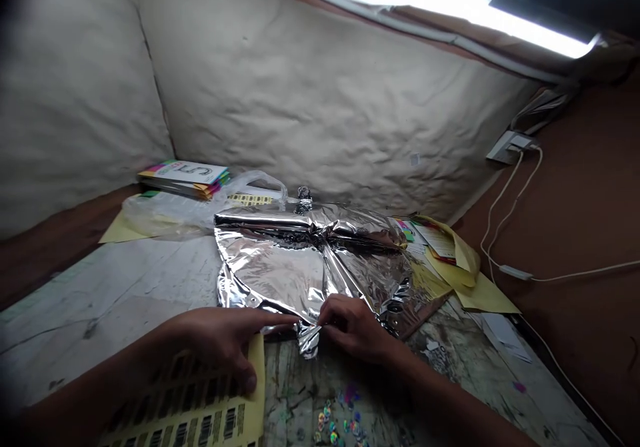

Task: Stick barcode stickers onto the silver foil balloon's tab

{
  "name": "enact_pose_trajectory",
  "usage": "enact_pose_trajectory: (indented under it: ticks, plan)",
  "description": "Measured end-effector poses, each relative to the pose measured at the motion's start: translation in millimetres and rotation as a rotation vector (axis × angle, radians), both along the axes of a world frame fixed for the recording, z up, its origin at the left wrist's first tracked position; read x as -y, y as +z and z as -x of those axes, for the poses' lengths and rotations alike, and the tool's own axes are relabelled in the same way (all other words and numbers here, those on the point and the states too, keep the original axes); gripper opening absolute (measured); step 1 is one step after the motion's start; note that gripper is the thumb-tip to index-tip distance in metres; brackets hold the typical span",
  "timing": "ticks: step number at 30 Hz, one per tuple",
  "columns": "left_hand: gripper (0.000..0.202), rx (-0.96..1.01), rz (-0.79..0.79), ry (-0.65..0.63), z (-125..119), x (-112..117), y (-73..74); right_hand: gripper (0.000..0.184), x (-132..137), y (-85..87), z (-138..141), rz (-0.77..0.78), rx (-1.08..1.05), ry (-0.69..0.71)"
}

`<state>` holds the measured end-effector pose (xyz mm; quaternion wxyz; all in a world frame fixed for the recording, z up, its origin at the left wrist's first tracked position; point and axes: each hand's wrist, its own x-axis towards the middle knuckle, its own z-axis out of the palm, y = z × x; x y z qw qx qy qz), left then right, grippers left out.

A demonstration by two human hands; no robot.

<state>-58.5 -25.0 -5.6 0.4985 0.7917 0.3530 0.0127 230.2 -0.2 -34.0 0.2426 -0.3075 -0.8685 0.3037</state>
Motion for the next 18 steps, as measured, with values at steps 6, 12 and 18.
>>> enact_pose_trajectory:
  ticks: [6,12,18]
  plan:
    - [0.113,-0.039,-0.001,-0.034,-3,0,-7.2,0.023,-18,0.2,3,0.445,-0.170,-0.133]
    - [0.116,-0.023,-0.002,-0.040,-3,0,-8.6,0.022,-18,-3.3,13,0.314,-0.026,-0.236]
    - [0.114,0.031,-0.038,0.018,-7,1,-8.7,0.024,-21,-3.6,16,0.167,-0.047,-0.393]
